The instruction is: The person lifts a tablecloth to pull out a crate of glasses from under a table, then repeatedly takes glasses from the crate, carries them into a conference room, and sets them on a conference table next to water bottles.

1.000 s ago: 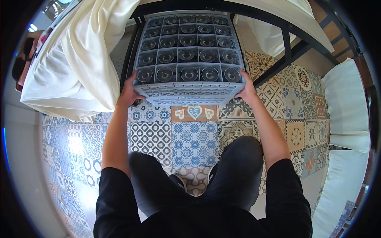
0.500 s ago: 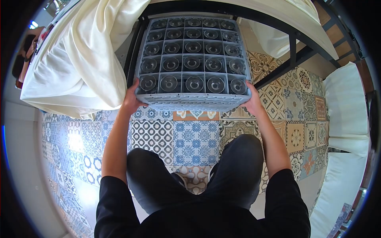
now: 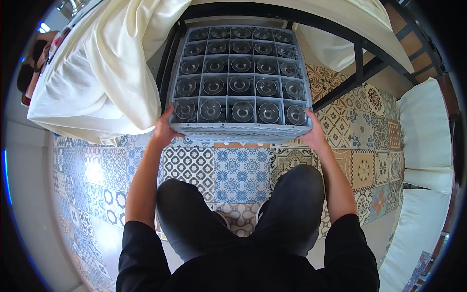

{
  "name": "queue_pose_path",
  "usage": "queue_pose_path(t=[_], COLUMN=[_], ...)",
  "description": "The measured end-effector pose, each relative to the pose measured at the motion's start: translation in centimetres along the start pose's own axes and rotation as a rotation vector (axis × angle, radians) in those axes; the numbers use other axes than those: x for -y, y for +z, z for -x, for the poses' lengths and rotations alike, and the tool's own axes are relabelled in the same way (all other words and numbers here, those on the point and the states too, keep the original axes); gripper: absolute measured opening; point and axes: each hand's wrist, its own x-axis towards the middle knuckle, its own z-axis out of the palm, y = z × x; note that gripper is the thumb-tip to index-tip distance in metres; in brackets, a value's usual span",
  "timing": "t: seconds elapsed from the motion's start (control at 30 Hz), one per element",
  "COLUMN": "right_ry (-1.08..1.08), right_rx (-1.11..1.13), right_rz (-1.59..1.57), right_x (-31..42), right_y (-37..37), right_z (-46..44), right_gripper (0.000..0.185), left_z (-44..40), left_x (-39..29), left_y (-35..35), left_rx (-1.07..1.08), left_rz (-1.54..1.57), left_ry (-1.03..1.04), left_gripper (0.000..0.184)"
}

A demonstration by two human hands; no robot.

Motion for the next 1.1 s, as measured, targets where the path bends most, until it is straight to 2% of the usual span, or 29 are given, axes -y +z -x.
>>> queue_pose_path(t=[0.03,0.13,0.3,0.37,0.43,0.53,0.57,0.67,0.7,0.93,1.0,1.07,1.1], right_ry=[-0.010,-0.022,0.003,0.014,0.012,0.020,0.031,0.033,0.038,0.031,0.026,-0.042,-0.108], right_rx=[-0.004,-0.013,0.003,0.017,0.003,-0.029,-0.016,-0.001,-0.009,-0.134,-0.147,-0.148,-0.152], right_rz=[0.014,0.033,-0.005,-0.018,-0.016,-0.001,-0.008,-0.039,-0.046,-0.027,-0.042,0.038,0.133], right_x=[-0.2,-0.6,-0.2,0.0,-0.3,0.0,0.5,0.0,0.0,0.7,0.6,-0.7,-2.6], right_y=[-0.2,-1.0,-1.1,-1.1,-1.5,-1.1,-0.6,-1.2,-1.4,0.5,0.3,-1.3,-3.7], right_z=[-0.1,-0.7,-0.4,-0.6,-0.7,-0.3,0.0,-0.3,-0.4,0.9,1.0,0.2,-0.7], right_gripper=[0.063,0.062,0.061,0.061,0.061,0.061,0.061,0.059,0.058,0.058,0.057,0.054,0.053], left_z=[-0.1,1.6,1.9,2.0,1.8,1.2,0.8,-0.4,0.6,-0.3,1.3,0.9,0.0], left_x=[0.3,-1.3,-0.8,-1.2,-1.9,-1.5,-0.9,0.3,-0.3,0.8,0.6,1.0,2.1], left_y=[-0.3,2.0,1.5,1.6,2.3,1.1,0.7,-0.8,0.4,-1.0,0.3,-0.2,-2.0], left_rx=[0.006,-0.096,-0.043,-0.076,-0.161,-0.056,-0.079,-0.023,-0.085,-0.036,-0.096,-0.080,-0.035], left_rz=[-0.015,0.020,-0.313,-0.285,-0.021,0.033,-0.006,-0.045,-0.054,0.012,-0.153,-0.170,-0.105], left_ry=[0.000,-0.002,0.159,0.123,-0.037,-0.105,-0.086,-0.048,-0.031,-0.102,0.027,0.023,-0.047], left_gripper=[0.087,0.079,0.077,0.074,0.071,0.068,0.070,0.101,0.077,0.074,0.072,0.081,0.094])
